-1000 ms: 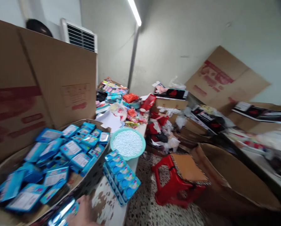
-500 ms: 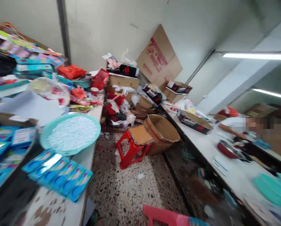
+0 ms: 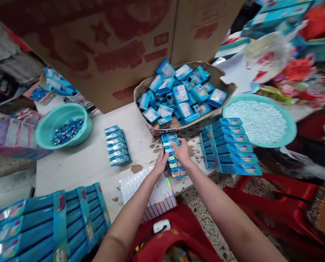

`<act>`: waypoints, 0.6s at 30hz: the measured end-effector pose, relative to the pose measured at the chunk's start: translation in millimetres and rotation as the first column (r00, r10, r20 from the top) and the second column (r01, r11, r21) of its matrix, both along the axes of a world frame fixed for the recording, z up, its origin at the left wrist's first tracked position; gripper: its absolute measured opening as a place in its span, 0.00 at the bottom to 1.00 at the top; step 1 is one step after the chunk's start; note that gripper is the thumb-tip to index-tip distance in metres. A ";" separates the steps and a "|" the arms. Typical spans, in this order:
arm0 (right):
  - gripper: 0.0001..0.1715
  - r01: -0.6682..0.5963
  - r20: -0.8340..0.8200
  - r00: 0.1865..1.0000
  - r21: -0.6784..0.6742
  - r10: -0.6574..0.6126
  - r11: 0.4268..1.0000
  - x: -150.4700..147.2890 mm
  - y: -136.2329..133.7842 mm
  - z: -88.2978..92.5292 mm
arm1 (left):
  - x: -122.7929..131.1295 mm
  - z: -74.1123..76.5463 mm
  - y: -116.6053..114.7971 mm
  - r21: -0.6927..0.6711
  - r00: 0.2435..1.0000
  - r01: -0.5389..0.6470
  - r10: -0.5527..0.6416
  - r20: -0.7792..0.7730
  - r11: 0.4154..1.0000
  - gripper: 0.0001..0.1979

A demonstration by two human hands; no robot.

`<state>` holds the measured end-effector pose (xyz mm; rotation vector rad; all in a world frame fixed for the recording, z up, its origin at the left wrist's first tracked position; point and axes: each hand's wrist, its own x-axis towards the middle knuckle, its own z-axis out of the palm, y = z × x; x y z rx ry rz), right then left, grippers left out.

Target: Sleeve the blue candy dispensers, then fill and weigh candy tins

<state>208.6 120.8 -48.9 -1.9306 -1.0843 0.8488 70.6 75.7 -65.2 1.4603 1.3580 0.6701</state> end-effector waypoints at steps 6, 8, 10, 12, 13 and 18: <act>0.18 -0.057 0.182 0.983 0.358 -0.010 0.932 -14.2 -106.0 19.1 | -108.8 -2.1 -41.9 -0.056 0.879 -0.107 0.068 -0.473 0.993 0.18; 0.09 -0.187 0.152 0.978 0.322 0.144 0.928 -20.8 -154.1 12.0 | -129.6 -6.7 -51.9 -0.073 0.720 -0.045 -0.018 -0.694 0.996 0.18; 0.08 -0.323 0.082 0.946 0.174 0.314 0.930 -25.9 -190.7 -3.4 | -136.3 -11.4 -55.7 -0.097 0.631 0.015 -0.084 -0.771 0.995 0.13; 0.12 -0.385 0.018 0.923 0.040 0.384 0.922 -30.0 -209.9 -19.9 | -135.6 -13.3 -55.7 -0.132 0.659 0.045 -0.129 -0.741 0.990 0.08; 0.15 -0.382 0.006 0.924 -0.003 0.382 0.924 -32.3 -213.3 -26.8 | -134.7 -12.5 -55.4 -0.157 0.693 0.048 -0.146 -0.706 0.986 0.07; 0.28 -0.263 -0.044 0.965 -0.126 0.260 0.956 -45.9 -197.1 -39.6 | -137.6 14.1 -63.3 -0.216 0.859 0.164 -0.247 -0.449 0.963 0.10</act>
